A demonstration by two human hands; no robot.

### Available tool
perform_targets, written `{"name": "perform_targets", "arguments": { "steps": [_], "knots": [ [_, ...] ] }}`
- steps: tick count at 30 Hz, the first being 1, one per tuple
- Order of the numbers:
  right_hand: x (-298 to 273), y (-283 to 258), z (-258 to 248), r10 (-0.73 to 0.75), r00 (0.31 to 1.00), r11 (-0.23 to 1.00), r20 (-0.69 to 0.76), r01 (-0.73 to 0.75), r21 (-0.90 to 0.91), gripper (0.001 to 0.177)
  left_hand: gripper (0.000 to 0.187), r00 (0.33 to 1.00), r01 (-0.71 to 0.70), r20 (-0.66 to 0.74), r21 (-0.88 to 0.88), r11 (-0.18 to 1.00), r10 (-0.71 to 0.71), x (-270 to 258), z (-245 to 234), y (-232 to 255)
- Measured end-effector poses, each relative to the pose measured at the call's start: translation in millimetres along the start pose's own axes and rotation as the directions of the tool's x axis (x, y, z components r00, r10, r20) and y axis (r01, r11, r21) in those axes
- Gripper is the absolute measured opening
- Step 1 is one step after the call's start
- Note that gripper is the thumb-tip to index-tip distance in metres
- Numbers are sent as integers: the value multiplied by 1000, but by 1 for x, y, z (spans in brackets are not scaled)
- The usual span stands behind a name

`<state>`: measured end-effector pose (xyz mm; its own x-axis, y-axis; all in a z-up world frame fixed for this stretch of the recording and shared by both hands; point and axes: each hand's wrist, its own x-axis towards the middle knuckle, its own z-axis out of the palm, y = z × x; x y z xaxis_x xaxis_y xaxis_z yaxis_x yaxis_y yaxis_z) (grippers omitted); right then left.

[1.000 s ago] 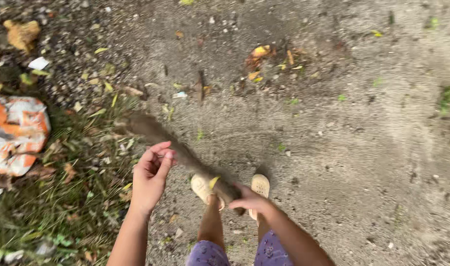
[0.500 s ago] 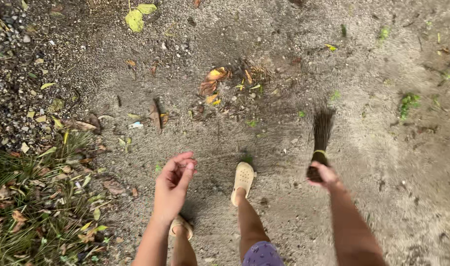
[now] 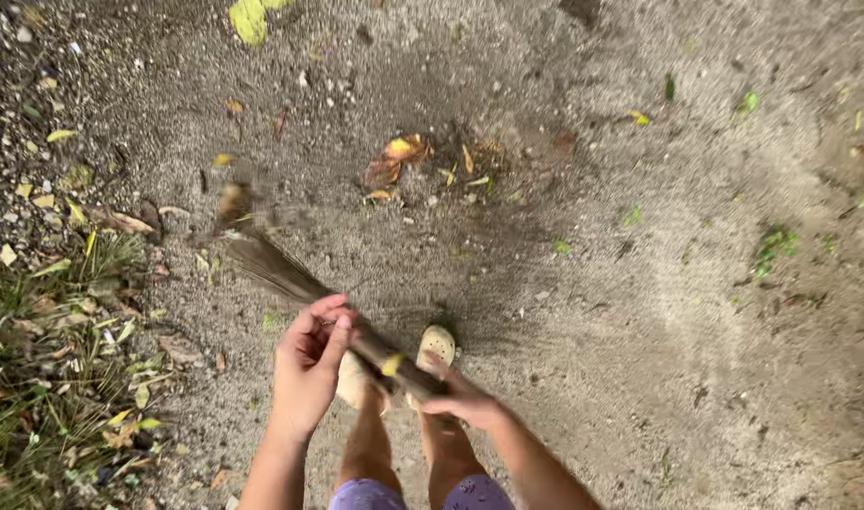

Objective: The person sweeps dirt and plant debris on a ground surface using a broom made of bundled sticks.

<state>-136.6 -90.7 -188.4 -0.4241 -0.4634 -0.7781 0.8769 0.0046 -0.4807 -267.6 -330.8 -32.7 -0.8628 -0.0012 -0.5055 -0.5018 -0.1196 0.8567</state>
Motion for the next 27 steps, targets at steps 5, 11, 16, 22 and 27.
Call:
{"name": "perform_targets", "arguments": {
  "steps": [5,11,16,22,27],
  "knots": [
    [-96,-53,-159,159,892,970,-423,-221,-102,104,33,998,-48,41,8,999,48,32,15,7],
    [-41,-124,-237,212,659,914,-722,-394,-91,84,34,997,-5,83,76,997,-1,76,30,19],
    [22,-160,-186,283,837,801,-469,-475,-364,92,34,993,32,107,137,990,-46,97,26,30],
    [-102,-160,-227,190,875,939,-446,-294,-177,102,33,991,-25,136,190,982,-1,138,26,60],
    [-92,-127,-270,278,578,929,-767,-365,61,85,33,978,-38,209,104,994,16,169,57,77]
  ]
}}
